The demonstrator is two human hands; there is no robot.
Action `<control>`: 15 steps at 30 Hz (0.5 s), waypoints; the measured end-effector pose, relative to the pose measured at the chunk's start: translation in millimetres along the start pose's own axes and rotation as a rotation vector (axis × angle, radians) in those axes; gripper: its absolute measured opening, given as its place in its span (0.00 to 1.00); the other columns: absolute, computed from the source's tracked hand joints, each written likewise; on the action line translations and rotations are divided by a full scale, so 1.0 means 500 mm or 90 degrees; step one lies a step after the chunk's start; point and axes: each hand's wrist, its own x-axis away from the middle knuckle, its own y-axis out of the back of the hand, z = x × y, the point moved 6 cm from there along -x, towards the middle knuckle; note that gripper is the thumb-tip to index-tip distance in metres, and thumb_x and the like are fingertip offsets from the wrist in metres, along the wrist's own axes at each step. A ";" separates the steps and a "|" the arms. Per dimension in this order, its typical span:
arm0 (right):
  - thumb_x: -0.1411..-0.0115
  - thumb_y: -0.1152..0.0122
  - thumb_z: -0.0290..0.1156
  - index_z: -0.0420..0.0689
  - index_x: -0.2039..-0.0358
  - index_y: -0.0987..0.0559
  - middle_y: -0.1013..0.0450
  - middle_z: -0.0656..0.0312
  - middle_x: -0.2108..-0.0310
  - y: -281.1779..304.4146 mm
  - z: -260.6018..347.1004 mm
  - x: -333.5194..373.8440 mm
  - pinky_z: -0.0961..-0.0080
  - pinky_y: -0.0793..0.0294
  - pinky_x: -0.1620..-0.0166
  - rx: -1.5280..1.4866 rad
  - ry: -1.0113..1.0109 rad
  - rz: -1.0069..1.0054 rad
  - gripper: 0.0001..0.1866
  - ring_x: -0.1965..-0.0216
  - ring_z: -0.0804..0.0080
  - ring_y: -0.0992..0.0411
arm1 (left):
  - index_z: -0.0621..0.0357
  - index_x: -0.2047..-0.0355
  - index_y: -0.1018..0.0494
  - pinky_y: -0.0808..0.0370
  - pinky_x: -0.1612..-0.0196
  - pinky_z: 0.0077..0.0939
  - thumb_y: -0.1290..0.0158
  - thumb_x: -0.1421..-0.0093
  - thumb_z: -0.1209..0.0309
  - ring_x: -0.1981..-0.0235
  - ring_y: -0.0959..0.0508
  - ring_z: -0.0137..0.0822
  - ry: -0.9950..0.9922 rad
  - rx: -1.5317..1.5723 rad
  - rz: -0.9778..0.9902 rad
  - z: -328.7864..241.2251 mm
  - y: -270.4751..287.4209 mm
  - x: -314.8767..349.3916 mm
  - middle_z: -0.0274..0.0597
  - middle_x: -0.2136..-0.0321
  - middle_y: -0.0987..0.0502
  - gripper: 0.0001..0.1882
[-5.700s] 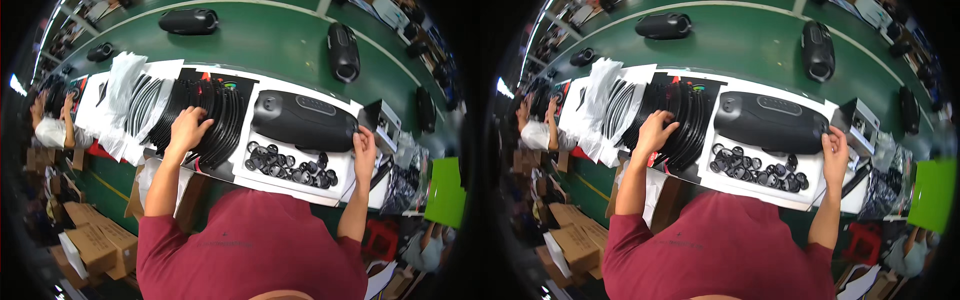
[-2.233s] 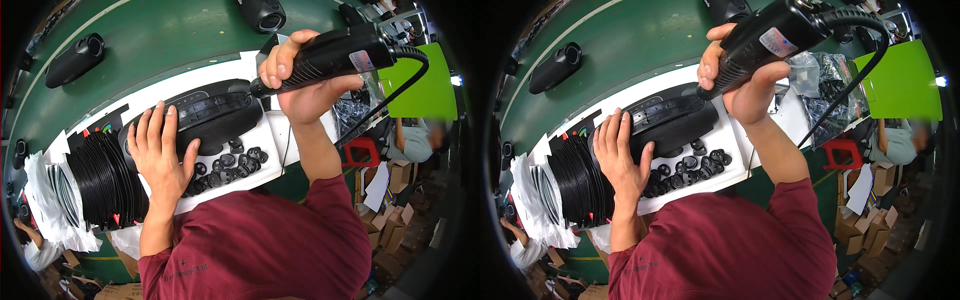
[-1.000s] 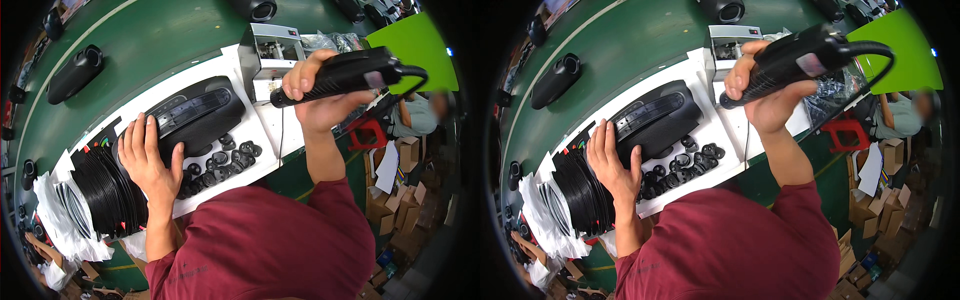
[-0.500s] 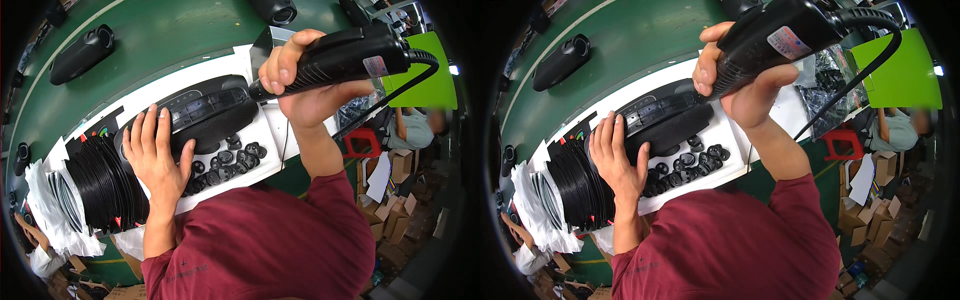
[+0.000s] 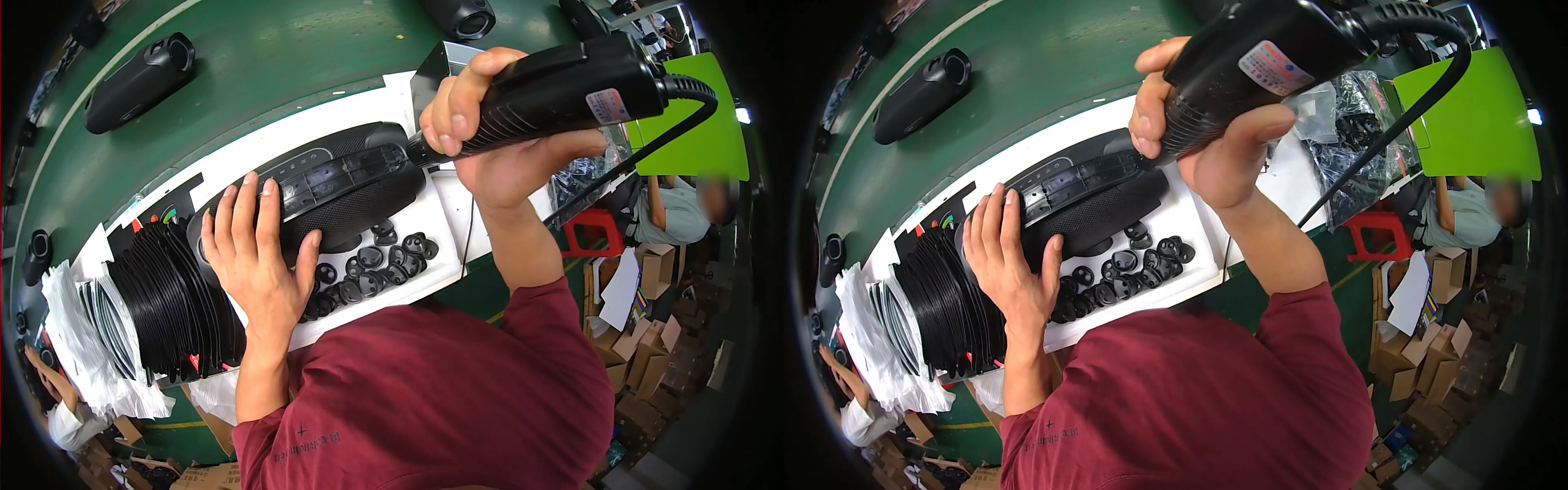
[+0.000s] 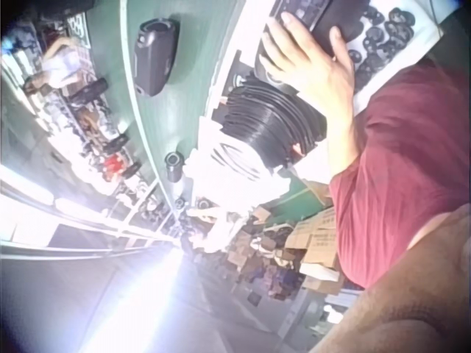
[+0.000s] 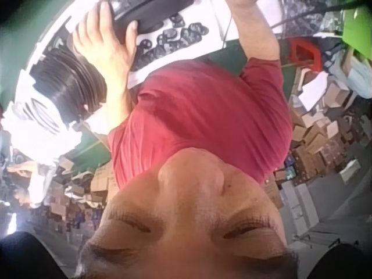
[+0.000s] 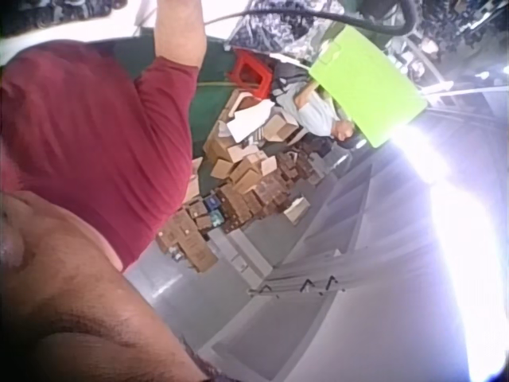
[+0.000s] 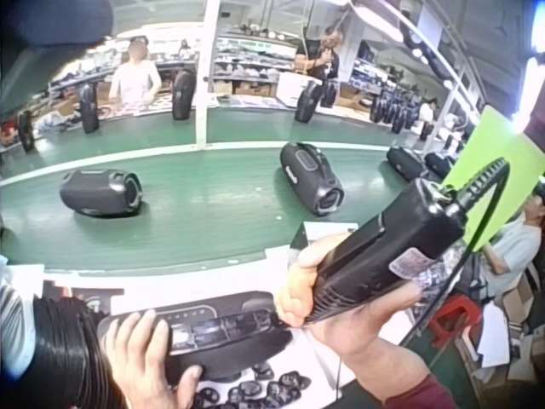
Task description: The person fastens components onto portable speaker units using an electric screwdriver on an electronics assembly line.
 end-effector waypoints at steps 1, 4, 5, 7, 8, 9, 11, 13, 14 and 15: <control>0.58 0.61 0.89 0.44 0.47 0.29 0.31 0.63 0.76 0.001 -0.003 0.000 0.70 0.31 0.73 0.003 -0.002 -0.010 0.59 0.78 0.73 0.32 | 0.55 0.36 0.33 0.43 0.35 0.58 0.38 0.43 0.55 0.37 0.33 0.54 -0.001 -0.002 0.001 0.000 -0.001 0.000 0.49 0.37 0.31 0.37; 0.58 0.61 0.88 0.45 0.53 0.29 0.32 0.63 0.77 -0.003 -0.007 -0.005 0.72 0.33 0.75 0.026 0.009 0.028 0.56 0.80 0.73 0.34 | 0.55 0.36 0.32 0.43 0.35 0.58 0.38 0.43 0.55 0.37 0.33 0.54 -0.005 -0.001 0.003 -0.001 -0.003 0.000 0.49 0.37 0.31 0.36; 0.58 0.61 0.88 0.45 0.53 0.29 0.32 0.63 0.77 -0.004 -0.007 -0.003 0.72 0.33 0.75 0.025 0.010 0.025 0.56 0.80 0.73 0.34 | 0.55 0.36 0.32 0.43 0.35 0.58 0.38 0.43 0.55 0.37 0.33 0.54 -0.008 -0.001 0.005 -0.003 -0.003 0.000 0.49 0.37 0.31 0.36; 0.59 0.61 0.88 0.45 0.56 0.30 0.33 0.63 0.79 -0.002 -0.010 0.002 0.75 0.34 0.78 0.060 -0.028 -0.015 0.55 0.82 0.74 0.35 | 0.55 0.37 0.32 0.43 0.35 0.58 0.38 0.43 0.56 0.37 0.32 0.54 -0.012 -0.008 0.003 -0.009 -0.002 -0.001 0.49 0.37 0.31 0.35; 0.59 0.61 0.88 0.45 0.56 0.30 0.33 0.63 0.79 -0.003 -0.007 0.005 0.75 0.34 0.78 0.059 -0.024 -0.019 0.55 0.82 0.74 0.35 | 0.55 0.37 0.32 0.43 0.35 0.58 0.38 0.43 0.56 0.37 0.32 0.54 -0.017 -0.009 0.005 -0.014 -0.002 -0.002 0.49 0.37 0.31 0.35; 0.60 0.61 0.88 0.45 0.56 0.30 0.34 0.64 0.80 -0.002 -0.006 0.009 0.75 0.34 0.79 0.082 -0.046 -0.038 0.55 0.83 0.74 0.35 | 0.55 0.37 0.32 0.43 0.35 0.58 0.38 0.43 0.56 0.37 0.33 0.54 -0.017 -0.014 0.004 -0.017 -0.002 -0.002 0.49 0.37 0.31 0.35; 0.60 0.61 0.88 0.44 0.57 0.30 0.35 0.63 0.82 -0.006 -0.006 0.014 0.76 0.35 0.80 0.105 -0.060 -0.067 0.55 0.84 0.75 0.36 | 0.55 0.37 0.32 0.43 0.34 0.58 0.38 0.42 0.56 0.37 0.33 0.54 -0.028 -0.021 0.002 -0.026 -0.001 -0.003 0.48 0.37 0.31 0.35; 0.59 0.59 0.87 0.42 0.56 0.30 0.34 0.63 0.81 -0.015 0.003 0.018 0.76 0.33 0.78 0.130 -0.059 -0.065 0.56 0.82 0.75 0.35 | 0.56 0.36 0.33 0.44 0.34 0.58 0.38 0.42 0.57 0.36 0.33 0.53 -0.016 -0.034 0.010 -0.031 0.003 0.000 0.50 0.37 0.32 0.36; 0.59 0.58 0.87 0.41 0.56 0.30 0.34 0.63 0.81 -0.015 0.009 0.017 0.76 0.32 0.77 0.151 -0.064 -0.056 0.56 0.82 0.74 0.35 | 0.56 0.36 0.33 0.44 0.34 0.58 0.38 0.42 0.57 0.36 0.33 0.53 -0.027 -0.034 0.010 -0.033 0.004 0.002 0.50 0.37 0.32 0.36; 0.57 0.58 0.87 0.38 0.51 0.31 0.33 0.63 0.79 -0.011 0.011 0.014 0.75 0.31 0.75 0.157 -0.058 -0.055 0.59 0.80 0.73 0.34 | 0.56 0.36 0.34 0.44 0.33 0.58 0.38 0.42 0.57 0.35 0.34 0.53 -0.021 -0.022 0.001 -0.027 0.002 0.001 0.50 0.36 0.33 0.36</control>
